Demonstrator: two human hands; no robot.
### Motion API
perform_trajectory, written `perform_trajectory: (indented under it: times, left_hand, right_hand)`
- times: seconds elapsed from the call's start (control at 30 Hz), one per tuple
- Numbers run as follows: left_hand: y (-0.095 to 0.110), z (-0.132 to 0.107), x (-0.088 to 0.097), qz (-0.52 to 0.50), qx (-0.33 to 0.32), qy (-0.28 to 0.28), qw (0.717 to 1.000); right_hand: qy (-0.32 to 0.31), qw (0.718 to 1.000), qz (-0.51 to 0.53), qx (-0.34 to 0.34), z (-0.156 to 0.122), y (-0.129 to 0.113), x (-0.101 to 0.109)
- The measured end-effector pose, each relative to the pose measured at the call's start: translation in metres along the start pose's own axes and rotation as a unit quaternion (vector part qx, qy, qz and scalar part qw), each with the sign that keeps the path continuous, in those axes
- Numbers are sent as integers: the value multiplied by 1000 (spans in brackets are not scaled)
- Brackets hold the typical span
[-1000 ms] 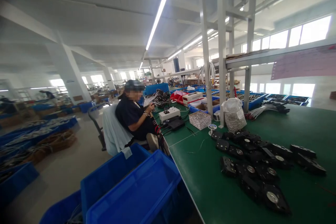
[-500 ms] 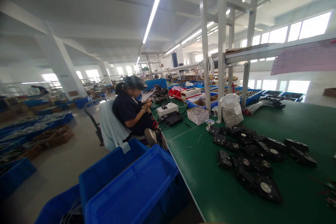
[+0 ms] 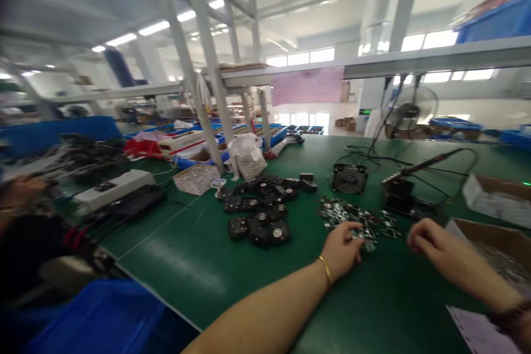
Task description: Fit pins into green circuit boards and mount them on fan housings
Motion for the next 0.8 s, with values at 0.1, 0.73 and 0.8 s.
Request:
perform_trajectory:
  times: [0.1, 0.73, 0.8]
  left_hand:
    - [4, -1, 5, 10, 2, 4, 1000]
    - [13, -5, -3, 117, -50, -75, 989]
    - [15, -6, -4, 107, -43, -81, 990]
  right_hand:
    - [-143, 988, 42, -36, -7, -14, -33]
    - [-27, 950, 304, 70, -3, -35, -45]
    - [0, 963, 254, 92, -2, -34, -47]
Point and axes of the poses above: each hand's wrist, its own z-axis towards the middle knuckle, its own x-axis out of the back of the hand, y = z × x, the point moved 3 cm from there along z, towards the middle knuckle, and after that the axes turned 13 degrees about -y, right-handed, at the moved point
